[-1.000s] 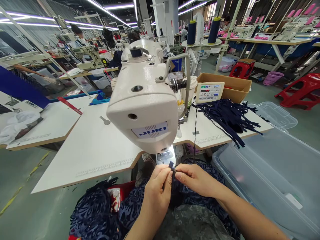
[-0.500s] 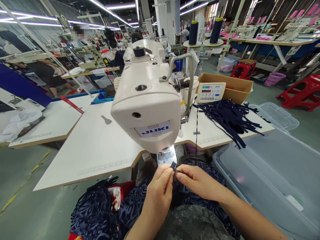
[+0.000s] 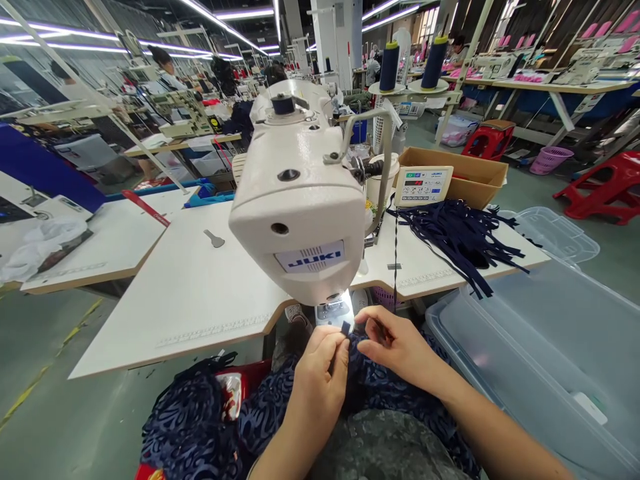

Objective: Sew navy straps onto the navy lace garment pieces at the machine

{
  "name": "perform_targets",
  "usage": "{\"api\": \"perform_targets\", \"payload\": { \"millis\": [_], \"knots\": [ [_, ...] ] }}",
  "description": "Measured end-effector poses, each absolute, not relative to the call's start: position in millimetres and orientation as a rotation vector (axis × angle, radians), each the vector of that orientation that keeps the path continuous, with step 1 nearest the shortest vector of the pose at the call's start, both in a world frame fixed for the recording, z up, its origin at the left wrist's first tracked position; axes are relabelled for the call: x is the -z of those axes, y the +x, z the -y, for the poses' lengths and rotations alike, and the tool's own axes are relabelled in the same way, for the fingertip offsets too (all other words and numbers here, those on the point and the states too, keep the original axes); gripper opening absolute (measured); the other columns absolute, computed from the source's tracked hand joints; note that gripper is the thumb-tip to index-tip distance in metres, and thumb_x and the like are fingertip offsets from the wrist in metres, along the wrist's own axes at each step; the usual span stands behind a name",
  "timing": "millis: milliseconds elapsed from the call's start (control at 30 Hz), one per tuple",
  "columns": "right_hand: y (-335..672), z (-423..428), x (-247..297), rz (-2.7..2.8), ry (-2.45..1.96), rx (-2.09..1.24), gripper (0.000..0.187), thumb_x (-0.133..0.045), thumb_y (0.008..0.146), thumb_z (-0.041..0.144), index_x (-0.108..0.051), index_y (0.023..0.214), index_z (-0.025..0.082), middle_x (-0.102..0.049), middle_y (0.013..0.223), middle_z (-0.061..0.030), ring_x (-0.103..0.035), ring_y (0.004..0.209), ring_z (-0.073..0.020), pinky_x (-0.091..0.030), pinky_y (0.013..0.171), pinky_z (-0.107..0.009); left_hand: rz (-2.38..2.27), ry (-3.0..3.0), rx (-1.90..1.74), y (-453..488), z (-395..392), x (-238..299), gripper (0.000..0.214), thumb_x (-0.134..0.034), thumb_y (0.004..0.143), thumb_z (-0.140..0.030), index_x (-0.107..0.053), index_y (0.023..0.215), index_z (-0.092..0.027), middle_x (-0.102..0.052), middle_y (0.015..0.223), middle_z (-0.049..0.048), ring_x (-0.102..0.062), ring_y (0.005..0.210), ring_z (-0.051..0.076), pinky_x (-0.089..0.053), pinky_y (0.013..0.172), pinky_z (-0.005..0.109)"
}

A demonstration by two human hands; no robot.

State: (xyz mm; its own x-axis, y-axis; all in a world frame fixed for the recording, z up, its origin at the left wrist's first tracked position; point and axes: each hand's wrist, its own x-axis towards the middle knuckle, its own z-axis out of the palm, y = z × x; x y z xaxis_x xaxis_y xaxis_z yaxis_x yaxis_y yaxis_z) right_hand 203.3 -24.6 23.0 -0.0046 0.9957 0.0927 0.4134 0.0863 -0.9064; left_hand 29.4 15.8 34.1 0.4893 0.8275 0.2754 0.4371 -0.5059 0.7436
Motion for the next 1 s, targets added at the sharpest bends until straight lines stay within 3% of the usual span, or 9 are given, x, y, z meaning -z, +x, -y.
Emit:
{"api": "perform_targets", "payload": {
  "millis": [133, 333, 533, 733, 867, 1000],
  "knots": [
    [198, 25, -28, 1.773, -1.557, -0.607, 0.01, -0.053, 0.089, 0.024, -0.058, 0.098, 0.024, -0.059, 0.082, 0.0027, -0.053, 0.064, -0.0108, -0.037, 0.059, -0.022, -1.011, 2.147, -0.792, 31, -14, -35, 0.019, -0.043, 0.093, -0.019, -0.059, 0.084, -0.02, -0.061, 0.092, 0.0055, -0.061, 0.083, 0.017, -0.052, 0.073, 0.025],
    [192, 23, -28, 1.85, -1.607, -0.401, 0.008, -0.052, 0.085, 0.017, -0.057, 0.089, 0.022, -0.061, 0.079, 0.0015, -0.056, 0.065, -0.0128, -0.036, 0.057, -0.023, -0.945, 2.169, -0.769, 34, -14, -41, 0.02, -0.041, 0.092, -0.015, -0.057, 0.081, -0.02, -0.06, 0.088, 0.0044, -0.06, 0.079, 0.015, -0.05, 0.072, 0.023],
    [188, 11, -23, 1.525, -1.523, -0.795, 0.007, -0.049, 0.082, 0.019, -0.052, 0.076, 0.021, -0.047, 0.067, 0.0049, -0.042, 0.058, -0.0102, -0.033, 0.053, -0.021, -0.961, 2.106, -0.78, 33, -21, -38, 0.02, -0.044, 0.091, -0.018, -0.06, 0.079, -0.019, -0.063, 0.088, 0.0049, -0.062, 0.082, 0.017, -0.05, 0.072, 0.024],
    [186, 5, -29, 1.391, -1.434, -1.032, 0.013, -0.049, 0.084, 0.021, -0.047, 0.071, 0.019, -0.038, 0.064, 0.0063, -0.034, 0.058, -0.0091, -0.029, 0.053, -0.021, -0.964, 2.028, -0.787, 29, -24, -36, 0.017, -0.048, 0.09, -0.02, -0.061, 0.08, -0.019, -0.064, 0.102, 0.0053, -0.061, 0.096, 0.017, -0.049, 0.082, 0.025],
    [192, 12, -27, 1.315, -1.385, -1.105, 0.019, -0.052, 0.09, 0.038, -0.052, 0.086, 0.02, -0.039, 0.068, 0.0062, -0.035, 0.06, -0.0095, -0.03, 0.054, -0.022, -0.959, 1.986, -0.76, 30, -24, -37, 0.017, -0.046, 0.091, -0.02, -0.059, 0.081, -0.019, -0.064, 0.094, 0.004, -0.061, 0.089, 0.016, -0.049, 0.08, 0.025],
    [200, 26, -26, 1.276, -1.309, -1.228, 0.032, -0.049, 0.091, 0.053, -0.047, 0.096, 0.021, -0.037, 0.071, 0.0065, -0.034, 0.059, -0.0091, -0.031, 0.053, -0.021, -0.967, 1.956, -0.759, 31, -23, -38, 0.017, -0.046, 0.092, -0.021, -0.06, 0.082, -0.019, -0.063, 0.095, 0.0047, -0.06, 0.092, 0.017, -0.048, 0.082, 0.026]
  ]
}}
